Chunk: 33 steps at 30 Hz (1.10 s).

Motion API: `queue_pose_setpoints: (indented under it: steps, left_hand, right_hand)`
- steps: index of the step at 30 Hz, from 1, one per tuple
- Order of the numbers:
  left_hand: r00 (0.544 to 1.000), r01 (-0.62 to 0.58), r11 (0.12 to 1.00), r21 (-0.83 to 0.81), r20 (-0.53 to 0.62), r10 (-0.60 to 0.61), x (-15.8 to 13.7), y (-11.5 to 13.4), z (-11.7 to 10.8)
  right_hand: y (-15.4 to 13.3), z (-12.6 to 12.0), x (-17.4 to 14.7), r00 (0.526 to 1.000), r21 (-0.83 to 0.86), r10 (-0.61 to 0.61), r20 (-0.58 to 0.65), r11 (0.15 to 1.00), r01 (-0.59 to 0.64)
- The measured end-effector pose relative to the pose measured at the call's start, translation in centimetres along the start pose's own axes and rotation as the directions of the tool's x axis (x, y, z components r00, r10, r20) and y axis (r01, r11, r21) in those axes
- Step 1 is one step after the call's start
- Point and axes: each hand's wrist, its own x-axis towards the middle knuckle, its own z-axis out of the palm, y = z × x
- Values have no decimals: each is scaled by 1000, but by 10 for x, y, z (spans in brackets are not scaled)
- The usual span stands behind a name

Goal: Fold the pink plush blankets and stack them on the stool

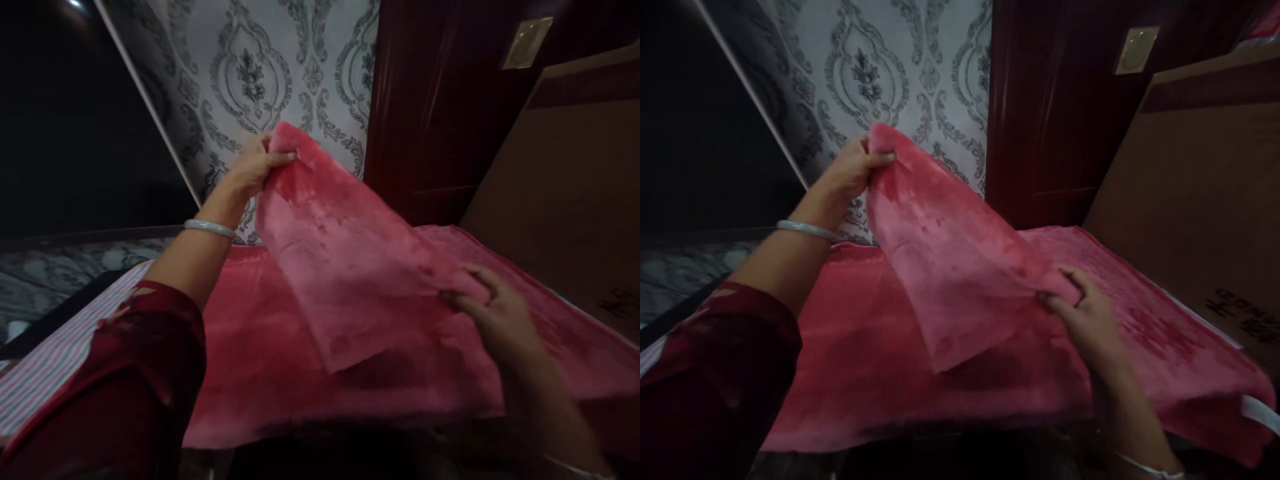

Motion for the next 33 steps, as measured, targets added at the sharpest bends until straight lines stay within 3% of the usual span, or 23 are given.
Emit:
queue_pose_setpoints:
  steps: [4,7,11,14,16,18,21,23,24,25,27,29,31,33]
  left_hand:
    - [991,-107,994,8,-85,107,-51,54,-55]
    - [988,-29,999,42,-147,35,-86,61,-86]
    - [943,233,969,78,-261,-206,-118,31,-112]
    - [904,311,947,76,-333,-270,-125,11,-125]
    - [908,267,959,97,-358,-217,-125,11,-133]
    - [924,178,969,168,-367,-106,-127,19,-143]
    - [936,18,900,436,-323,138,-151,26,-155]
    - [940,-69,756,650,-213,268,-187,15,-160]
    - [947,-102,670,735,-134,291,-212,4,-159]
    - [958,-129,603,787,-59,282,-239,-11,-157]
    - [988,-104,563,820,20,153,-298,-44,-147]
    - [999,13,559,829,7,-34,-353,-76,-134]
    - [989,120,568,814,-51,-137,-393,-99,-123]
    - [984,175,591,787,-124,-126,-415,-112,-119]
  right_hand:
    - [-88,-18,15,964,9,-251,-89,968,253]
    - [-121,-11,28,961,29,-270,-62,962,272]
    - [-103,37,60,967,228,-168,193,966,122]
    - [-83,81,83,941,343,-166,296,938,58]
    - [-86,98,93,931,315,-246,270,936,156]
    - [-99,103,95,891,232,-411,193,901,366]
    - [-107,96,76,726,63,-684,78,730,681]
    - [-84,91,46,568,-51,-822,44,566,823]
    - [-64,89,27,472,-94,-881,47,466,880]
    - [-39,88,4,408,-135,-911,63,397,908]
    - [15,85,-43,427,-111,-866,259,412,904]
    - [59,82,-84,420,-41,-781,462,455,890]
    - [83,78,-108,441,-31,-720,536,505,862]
    - [86,74,-117,465,-19,-685,561,551,835]
